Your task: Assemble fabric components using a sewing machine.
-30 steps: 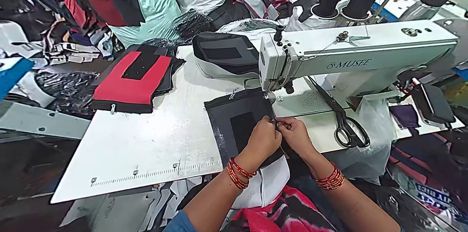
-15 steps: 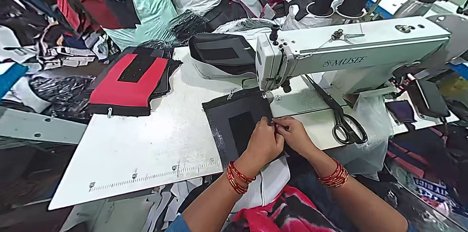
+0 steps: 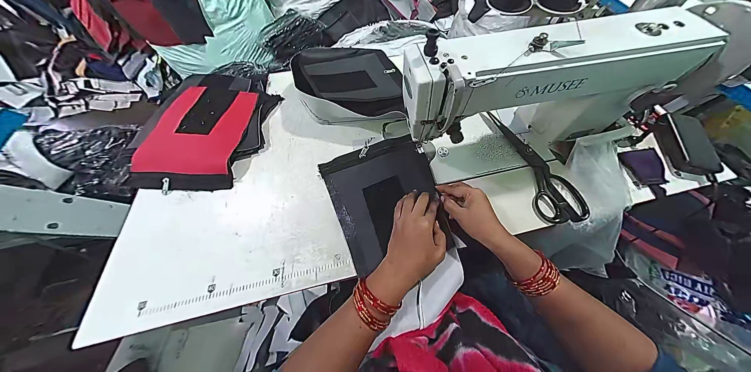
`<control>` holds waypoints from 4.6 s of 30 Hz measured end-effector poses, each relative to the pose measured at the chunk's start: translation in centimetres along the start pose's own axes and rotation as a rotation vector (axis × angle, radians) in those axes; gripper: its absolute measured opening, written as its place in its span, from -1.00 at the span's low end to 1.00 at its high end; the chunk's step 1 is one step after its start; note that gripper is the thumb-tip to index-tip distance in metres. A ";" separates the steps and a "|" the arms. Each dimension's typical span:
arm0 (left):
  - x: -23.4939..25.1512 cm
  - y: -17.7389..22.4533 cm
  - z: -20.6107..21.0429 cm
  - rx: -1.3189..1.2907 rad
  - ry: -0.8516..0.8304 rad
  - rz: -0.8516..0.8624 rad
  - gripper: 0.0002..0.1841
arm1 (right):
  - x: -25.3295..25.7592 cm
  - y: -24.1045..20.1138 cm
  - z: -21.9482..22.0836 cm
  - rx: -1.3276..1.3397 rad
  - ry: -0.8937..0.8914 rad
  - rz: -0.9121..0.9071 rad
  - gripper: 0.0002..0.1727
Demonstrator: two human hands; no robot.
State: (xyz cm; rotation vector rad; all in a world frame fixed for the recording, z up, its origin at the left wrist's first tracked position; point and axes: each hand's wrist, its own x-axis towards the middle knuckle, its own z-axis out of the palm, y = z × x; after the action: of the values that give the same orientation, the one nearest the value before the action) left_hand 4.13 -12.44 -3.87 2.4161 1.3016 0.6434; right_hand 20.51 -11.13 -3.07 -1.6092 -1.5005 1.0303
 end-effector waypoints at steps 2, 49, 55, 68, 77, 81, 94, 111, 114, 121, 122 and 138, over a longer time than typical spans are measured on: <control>0.1 0.0 -0.1 0.035 -0.004 0.018 -0.58 | -0.1 0.2 0.2 0.032 0.019 0.001 -0.66; 5.6 -6.0 -1.4 -0.074 -0.042 0.235 -0.64 | -0.7 -1.2 3.6 -0.576 0.160 -0.254 -0.71; 7.7 -7.2 -1.8 -0.121 -0.099 0.192 -0.64 | 1.8 -1.2 3.4 -0.580 0.154 -0.253 -0.69; 11.0 -9.6 -2.0 -0.082 -0.080 0.265 -0.76 | 5.3 -3.3 2.7 -0.541 -0.035 -0.047 -0.61; 10.2 -8.3 -1.6 0.033 -0.054 0.193 -0.78 | 5.9 -3.2 1.9 -0.507 -0.086 -0.021 -0.60; 7.5 -3.8 -3.3 0.046 -0.347 -0.056 -0.61 | 3.8 -1.3 -0.3 -0.333 0.069 -0.149 -0.63; 3.2 0.6 -2.6 0.325 -0.457 -0.046 -0.50 | -9.9 4.6 1.1 0.510 -0.445 0.194 -0.65; 2.8 1.1 -1.1 0.490 -0.278 0.139 -0.63 | -9.8 4.9 2.3 0.601 -0.467 0.116 -0.79; 3.4 3.6 -2.1 0.342 -0.425 -0.128 -0.33 | -10.0 3.8 1.4 0.524 -0.448 0.062 -0.75; 6.5 6.9 -2.4 0.291 -0.656 -0.496 -0.43 | -9.7 1.2 -0.2 0.237 -0.468 0.115 -0.65; 7.1 6.7 -2.5 0.267 -0.661 -0.526 -0.45 | -9.5 0.9 -0.6 0.201 -0.497 0.106 -0.63; 5.3 0.7 -4.3 -0.216 -0.447 -0.321 -0.63 | 3.9 -2.1 0.8 -0.296 0.087 0.077 -0.64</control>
State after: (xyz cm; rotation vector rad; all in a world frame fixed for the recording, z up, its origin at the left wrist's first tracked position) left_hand 4.90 -8.03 1.40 1.9663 1.3034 0.1338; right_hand 18.95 -7.08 -1.93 -1.9034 -1.5992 0.7941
